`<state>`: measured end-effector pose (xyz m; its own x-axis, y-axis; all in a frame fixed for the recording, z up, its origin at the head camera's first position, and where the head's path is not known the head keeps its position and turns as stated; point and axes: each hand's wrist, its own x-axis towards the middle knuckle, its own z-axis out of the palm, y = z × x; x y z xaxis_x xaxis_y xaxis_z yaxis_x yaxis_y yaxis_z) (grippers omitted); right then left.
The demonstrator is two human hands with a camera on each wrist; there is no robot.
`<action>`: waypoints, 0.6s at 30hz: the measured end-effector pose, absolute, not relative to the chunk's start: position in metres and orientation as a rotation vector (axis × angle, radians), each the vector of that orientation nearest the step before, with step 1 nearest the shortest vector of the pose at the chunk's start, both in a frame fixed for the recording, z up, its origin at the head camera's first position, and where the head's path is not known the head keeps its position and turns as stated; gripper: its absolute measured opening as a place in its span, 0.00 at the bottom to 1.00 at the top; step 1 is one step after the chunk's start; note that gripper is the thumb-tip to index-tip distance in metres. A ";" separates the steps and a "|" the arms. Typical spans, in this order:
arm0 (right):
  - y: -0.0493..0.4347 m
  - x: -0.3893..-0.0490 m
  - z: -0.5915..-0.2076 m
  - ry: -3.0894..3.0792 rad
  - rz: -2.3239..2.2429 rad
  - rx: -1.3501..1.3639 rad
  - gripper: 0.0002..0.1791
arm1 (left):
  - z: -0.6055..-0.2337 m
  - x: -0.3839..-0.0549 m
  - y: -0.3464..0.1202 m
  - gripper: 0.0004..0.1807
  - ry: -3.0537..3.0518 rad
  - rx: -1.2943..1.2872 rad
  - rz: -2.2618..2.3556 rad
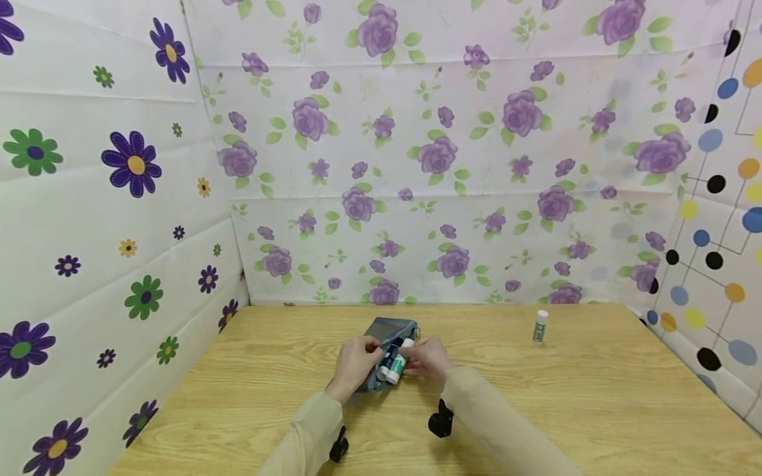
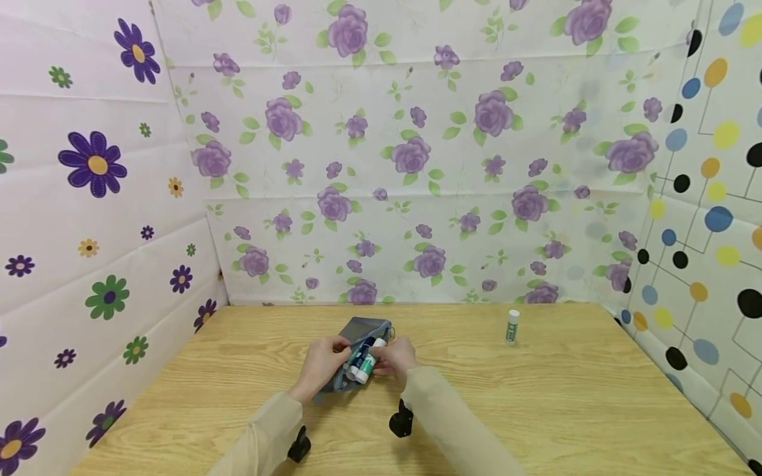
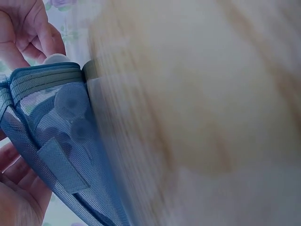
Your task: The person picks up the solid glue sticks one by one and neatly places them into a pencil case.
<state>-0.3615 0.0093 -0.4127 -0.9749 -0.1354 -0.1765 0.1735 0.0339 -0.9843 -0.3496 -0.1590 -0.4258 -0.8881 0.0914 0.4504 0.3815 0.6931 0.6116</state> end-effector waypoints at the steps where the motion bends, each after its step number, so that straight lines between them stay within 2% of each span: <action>1: 0.009 -0.362 -0.413 2.078 -2.044 0.036 0.10 | -0.425 -0.350 -0.159 0.04 -2.517 -0.364 -1.034; 11: 0.008 -0.361 -0.415 2.081 -1.996 0.003 0.09 | -0.422 -0.349 -0.157 0.05 -2.522 -0.347 -1.033; 18: 0.005 -0.360 -0.415 2.071 -1.929 -0.045 0.14 | -0.422 -0.349 -0.157 0.05 -2.510 -0.356 -1.034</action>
